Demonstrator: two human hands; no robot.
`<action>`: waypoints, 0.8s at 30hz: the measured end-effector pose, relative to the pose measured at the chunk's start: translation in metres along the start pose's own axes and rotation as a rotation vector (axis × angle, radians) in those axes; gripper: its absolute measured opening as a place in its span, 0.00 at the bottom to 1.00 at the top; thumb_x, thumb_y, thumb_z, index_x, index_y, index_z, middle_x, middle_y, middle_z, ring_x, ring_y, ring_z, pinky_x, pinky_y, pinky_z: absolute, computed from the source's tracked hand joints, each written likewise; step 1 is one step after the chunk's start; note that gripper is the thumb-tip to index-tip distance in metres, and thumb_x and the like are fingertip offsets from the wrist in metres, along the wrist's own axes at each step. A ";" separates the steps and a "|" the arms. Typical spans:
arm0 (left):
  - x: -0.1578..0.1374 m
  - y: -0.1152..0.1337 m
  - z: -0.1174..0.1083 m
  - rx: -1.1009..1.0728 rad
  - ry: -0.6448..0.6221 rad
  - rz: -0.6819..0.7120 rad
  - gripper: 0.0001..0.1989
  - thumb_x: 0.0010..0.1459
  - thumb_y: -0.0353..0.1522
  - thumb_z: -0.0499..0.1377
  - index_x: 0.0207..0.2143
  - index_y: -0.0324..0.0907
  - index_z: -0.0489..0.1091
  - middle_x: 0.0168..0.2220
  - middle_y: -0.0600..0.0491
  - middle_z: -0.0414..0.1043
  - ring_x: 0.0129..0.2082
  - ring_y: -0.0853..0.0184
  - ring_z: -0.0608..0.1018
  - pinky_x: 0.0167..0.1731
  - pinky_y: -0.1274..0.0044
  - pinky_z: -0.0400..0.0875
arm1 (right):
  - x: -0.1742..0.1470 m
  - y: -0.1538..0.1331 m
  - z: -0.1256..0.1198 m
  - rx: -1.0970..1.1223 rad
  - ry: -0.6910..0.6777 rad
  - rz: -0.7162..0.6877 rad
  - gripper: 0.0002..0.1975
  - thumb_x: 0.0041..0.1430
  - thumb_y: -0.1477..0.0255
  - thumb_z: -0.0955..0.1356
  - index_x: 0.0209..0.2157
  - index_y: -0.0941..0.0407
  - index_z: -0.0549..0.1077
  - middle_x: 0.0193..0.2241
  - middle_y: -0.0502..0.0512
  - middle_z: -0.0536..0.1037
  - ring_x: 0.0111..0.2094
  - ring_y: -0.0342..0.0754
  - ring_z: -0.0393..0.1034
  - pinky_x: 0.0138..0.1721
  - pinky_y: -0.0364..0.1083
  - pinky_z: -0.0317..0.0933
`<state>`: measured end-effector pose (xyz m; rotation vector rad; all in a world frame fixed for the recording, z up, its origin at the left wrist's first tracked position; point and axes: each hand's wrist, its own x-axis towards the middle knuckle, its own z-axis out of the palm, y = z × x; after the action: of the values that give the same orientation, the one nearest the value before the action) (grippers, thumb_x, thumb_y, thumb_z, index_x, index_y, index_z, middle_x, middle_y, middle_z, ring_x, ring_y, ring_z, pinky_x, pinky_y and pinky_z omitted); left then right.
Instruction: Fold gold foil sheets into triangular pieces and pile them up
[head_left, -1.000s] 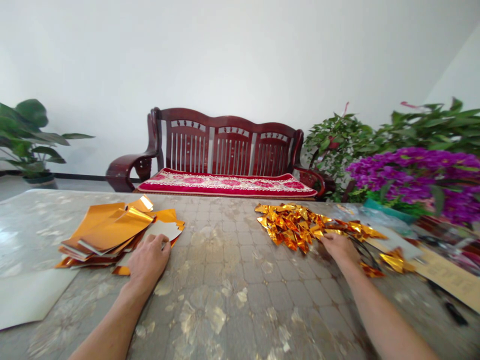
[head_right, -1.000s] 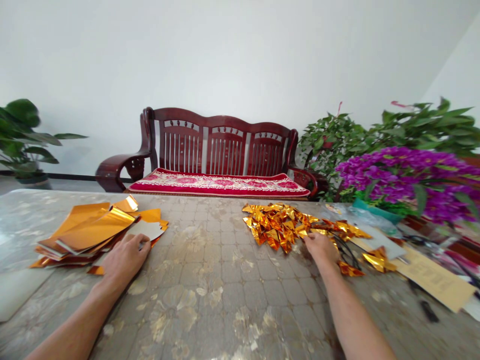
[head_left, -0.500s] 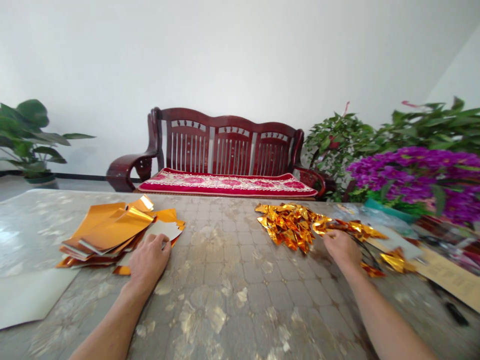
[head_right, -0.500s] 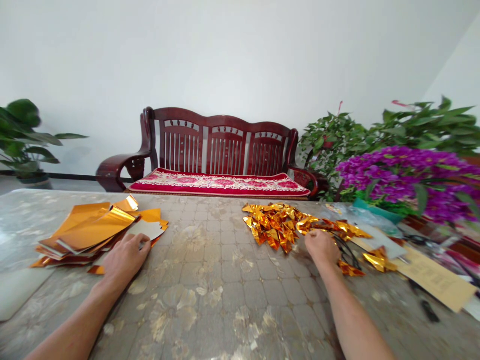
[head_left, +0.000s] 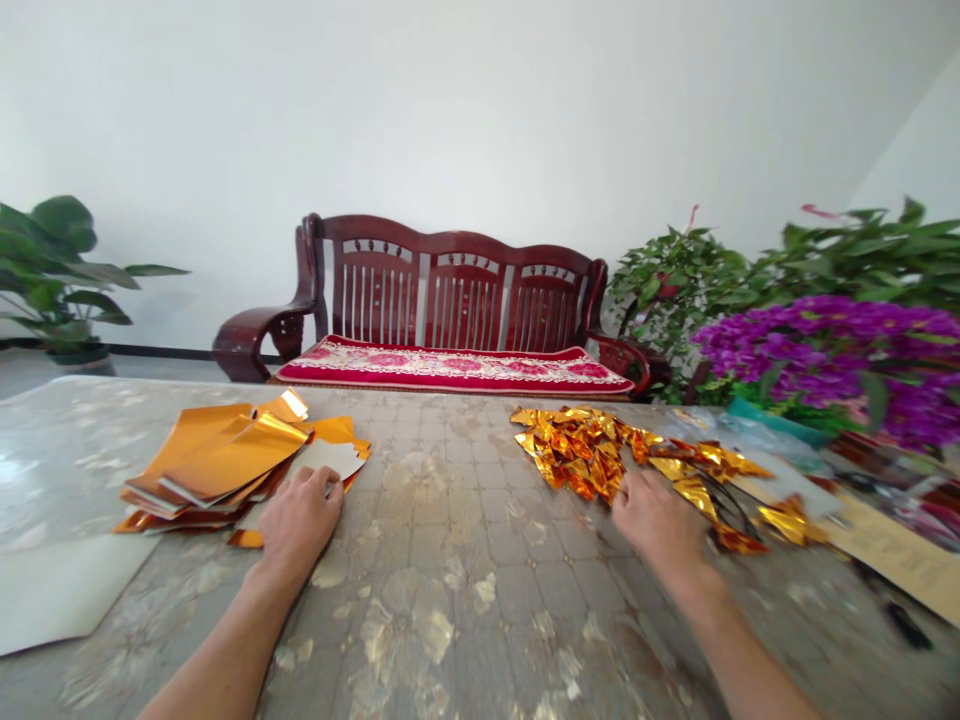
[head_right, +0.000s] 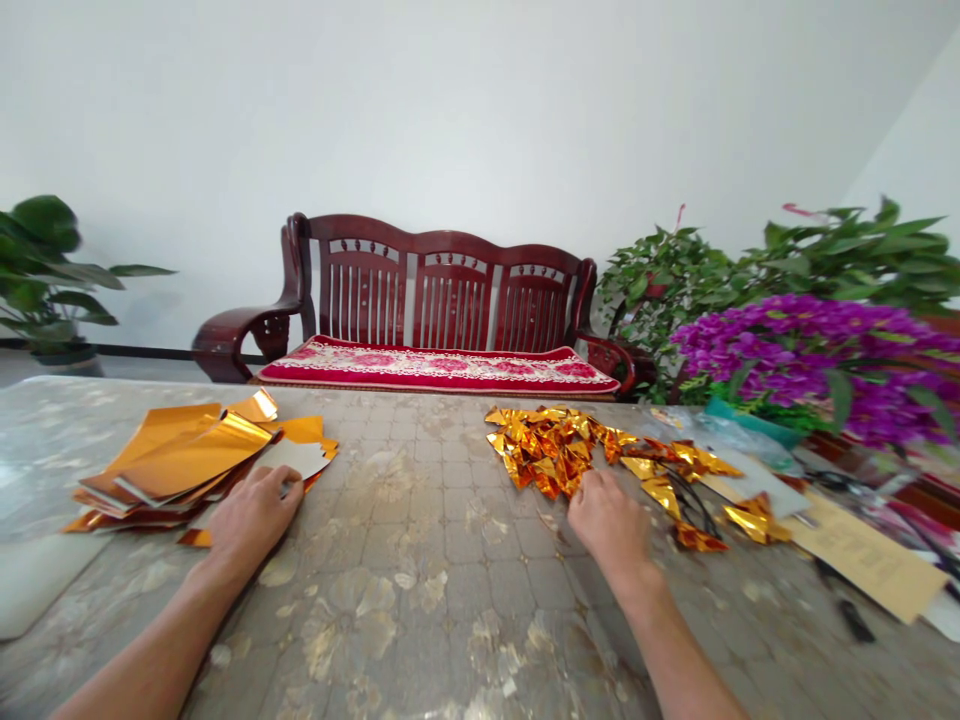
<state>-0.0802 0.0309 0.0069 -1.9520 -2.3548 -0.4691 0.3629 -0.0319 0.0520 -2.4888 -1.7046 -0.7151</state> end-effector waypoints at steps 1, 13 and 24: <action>0.000 0.000 0.000 -0.001 0.001 -0.002 0.18 0.64 0.40 0.46 0.42 0.48 0.75 0.46 0.48 0.73 0.45 0.57 0.75 0.31 0.74 0.62 | 0.000 -0.002 0.000 -0.007 -0.006 -0.002 0.12 0.62 0.72 0.60 0.37 0.57 0.75 0.41 0.61 0.76 0.35 0.54 0.74 0.30 0.47 0.61; 0.002 -0.001 0.003 0.008 0.013 0.001 0.17 0.64 0.40 0.47 0.41 0.48 0.74 0.45 0.49 0.73 0.45 0.57 0.76 0.31 0.74 0.62 | 0.010 -0.006 0.004 0.001 -0.109 -0.040 0.14 0.61 0.73 0.60 0.40 0.59 0.75 0.42 0.64 0.76 0.41 0.57 0.75 0.34 0.48 0.64; 0.002 -0.002 0.004 -0.016 0.009 0.003 0.17 0.64 0.40 0.47 0.42 0.48 0.74 0.45 0.49 0.72 0.45 0.57 0.75 0.31 0.73 0.62 | 0.016 0.024 0.013 0.234 -0.045 0.092 0.21 0.65 0.57 0.58 0.36 0.53 0.77 0.39 0.57 0.78 0.37 0.52 0.73 0.32 0.46 0.59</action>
<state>-0.0823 0.0333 0.0034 -1.9559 -2.3492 -0.4967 0.3934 -0.0242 0.0523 -2.4187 -1.5724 -0.4271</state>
